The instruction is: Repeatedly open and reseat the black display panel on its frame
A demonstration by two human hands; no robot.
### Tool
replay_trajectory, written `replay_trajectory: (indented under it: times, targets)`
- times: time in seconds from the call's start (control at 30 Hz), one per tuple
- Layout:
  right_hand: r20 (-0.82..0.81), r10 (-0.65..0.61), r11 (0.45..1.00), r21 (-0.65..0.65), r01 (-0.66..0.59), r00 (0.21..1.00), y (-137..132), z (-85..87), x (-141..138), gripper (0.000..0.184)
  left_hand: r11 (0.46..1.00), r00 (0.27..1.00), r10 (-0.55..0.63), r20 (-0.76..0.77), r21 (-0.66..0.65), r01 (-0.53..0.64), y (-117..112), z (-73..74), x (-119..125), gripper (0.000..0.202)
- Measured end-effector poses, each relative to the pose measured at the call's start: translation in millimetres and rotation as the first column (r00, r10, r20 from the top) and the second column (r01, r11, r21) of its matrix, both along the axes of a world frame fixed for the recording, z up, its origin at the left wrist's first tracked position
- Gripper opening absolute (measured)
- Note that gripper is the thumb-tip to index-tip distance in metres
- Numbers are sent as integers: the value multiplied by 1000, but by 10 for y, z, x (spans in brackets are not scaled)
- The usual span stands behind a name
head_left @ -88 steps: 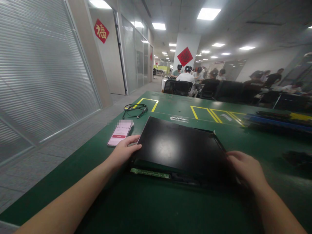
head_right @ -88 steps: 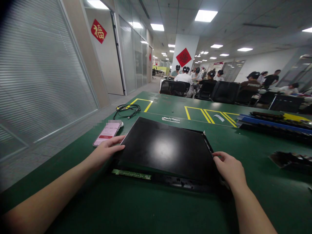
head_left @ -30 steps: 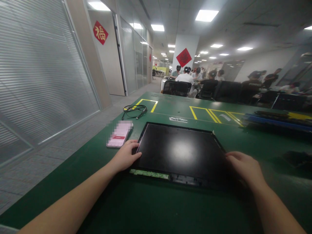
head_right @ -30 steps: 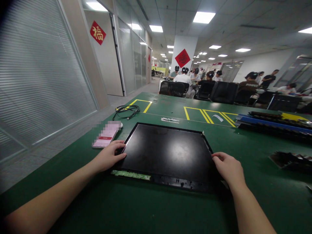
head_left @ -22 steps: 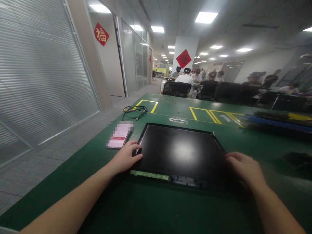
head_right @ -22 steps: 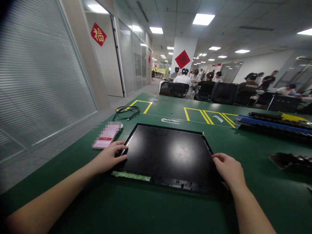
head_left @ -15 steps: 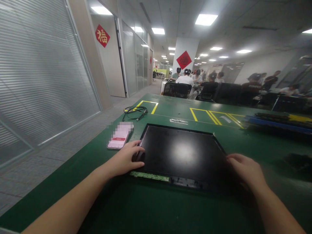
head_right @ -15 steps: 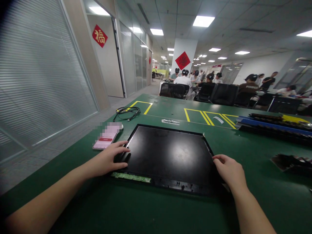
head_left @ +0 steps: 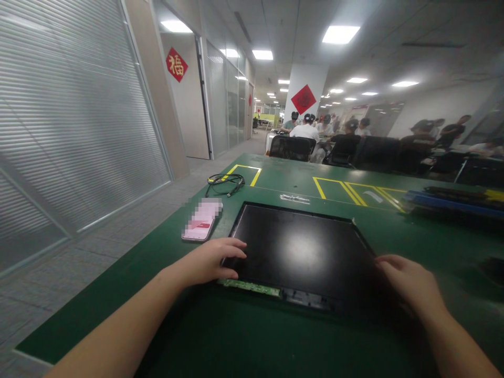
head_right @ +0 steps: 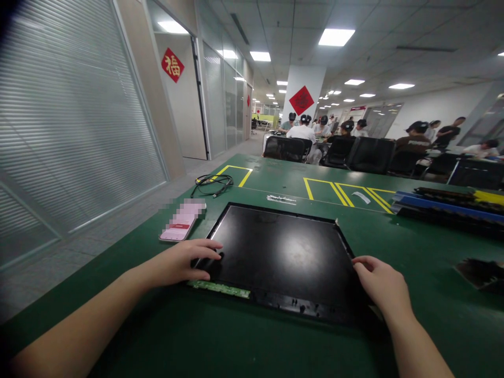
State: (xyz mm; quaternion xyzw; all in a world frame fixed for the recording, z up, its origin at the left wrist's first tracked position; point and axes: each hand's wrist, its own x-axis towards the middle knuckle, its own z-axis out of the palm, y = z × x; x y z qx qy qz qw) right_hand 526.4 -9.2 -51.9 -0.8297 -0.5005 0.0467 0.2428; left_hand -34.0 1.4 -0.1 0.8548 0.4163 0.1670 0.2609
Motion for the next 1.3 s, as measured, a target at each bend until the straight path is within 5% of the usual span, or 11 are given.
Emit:
replay_trajectory:
  times: [0.67, 1.03, 1.3]
  targets:
    - [-50, -11, 1000, -26, 10, 999, -38, 122, -92, 33, 995, 995, -96, -1, 10, 96, -31, 10, 16, 29]
    - [-85, -42, 999, -25, 40, 995, -56, 175, -88, 32, 962, 961, 272, -57, 46, -270, 26, -181, 29, 64]
    - [-144, -58, 998, 3, 58, 988, -55, 93, 100, 34, 930, 930, 366, -22, 32, -365, 118, -272, 30, 54]
